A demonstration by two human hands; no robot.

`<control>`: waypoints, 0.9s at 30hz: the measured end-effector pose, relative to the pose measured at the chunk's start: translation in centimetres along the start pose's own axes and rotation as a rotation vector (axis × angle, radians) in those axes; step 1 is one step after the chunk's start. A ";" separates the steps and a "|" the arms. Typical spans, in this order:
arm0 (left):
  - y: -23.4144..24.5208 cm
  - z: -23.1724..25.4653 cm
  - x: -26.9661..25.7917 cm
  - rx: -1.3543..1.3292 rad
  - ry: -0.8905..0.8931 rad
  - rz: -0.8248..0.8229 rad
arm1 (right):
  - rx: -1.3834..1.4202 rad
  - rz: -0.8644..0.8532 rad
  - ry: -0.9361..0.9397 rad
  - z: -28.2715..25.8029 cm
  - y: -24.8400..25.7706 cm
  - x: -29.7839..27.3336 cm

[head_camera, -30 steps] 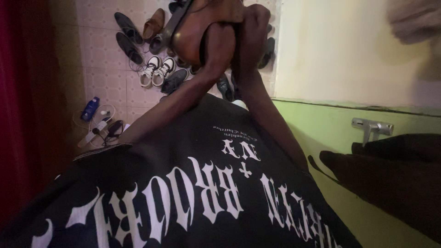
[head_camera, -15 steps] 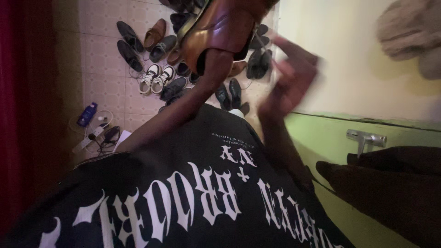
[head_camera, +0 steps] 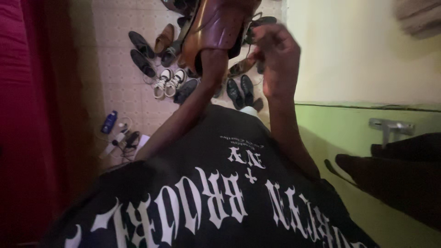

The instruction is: The person sits on the floor and repeatedly threads a shoelace through the eyelets of a brown leather shoe, pulling it tight and adjusting the fit. The person handles the shoe and laces by hand throughout the clip.

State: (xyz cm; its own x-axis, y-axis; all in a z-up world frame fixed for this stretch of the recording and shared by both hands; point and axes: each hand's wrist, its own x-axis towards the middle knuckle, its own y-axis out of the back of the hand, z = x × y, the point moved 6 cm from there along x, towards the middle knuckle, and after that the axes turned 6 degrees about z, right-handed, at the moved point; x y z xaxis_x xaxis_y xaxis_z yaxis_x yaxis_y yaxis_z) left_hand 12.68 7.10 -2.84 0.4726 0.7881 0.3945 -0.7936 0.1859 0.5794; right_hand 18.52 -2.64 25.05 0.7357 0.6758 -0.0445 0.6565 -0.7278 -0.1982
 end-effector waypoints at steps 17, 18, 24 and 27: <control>2.8 -3.3 -0.9 0.185 -0.314 -0.319 | 0.210 -0.009 -0.507 7.5 -1.9 -2.3; 2.7 -3.3 -0.8 0.188 -0.324 -0.341 | 0.244 0.001 -0.541 8.0 -2.1 -2.7; 0.5 -1.2 -1.5 0.293 -0.413 -0.407 | 0.436 0.167 -0.239 8.5 -2.8 -2.3; -0.6 1.2 -1.4 0.672 -0.599 -0.224 | 0.517 0.225 -0.145 8.0 -3.4 -1.4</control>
State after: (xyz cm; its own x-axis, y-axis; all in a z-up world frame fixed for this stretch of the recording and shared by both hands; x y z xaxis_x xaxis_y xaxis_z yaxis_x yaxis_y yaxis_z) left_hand 12.95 5.14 -2.91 0.8559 0.3051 0.4175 -0.3595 -0.2292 0.9045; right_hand 13.94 -0.16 17.92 0.7936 0.5468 -0.2668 0.2937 -0.7283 -0.6191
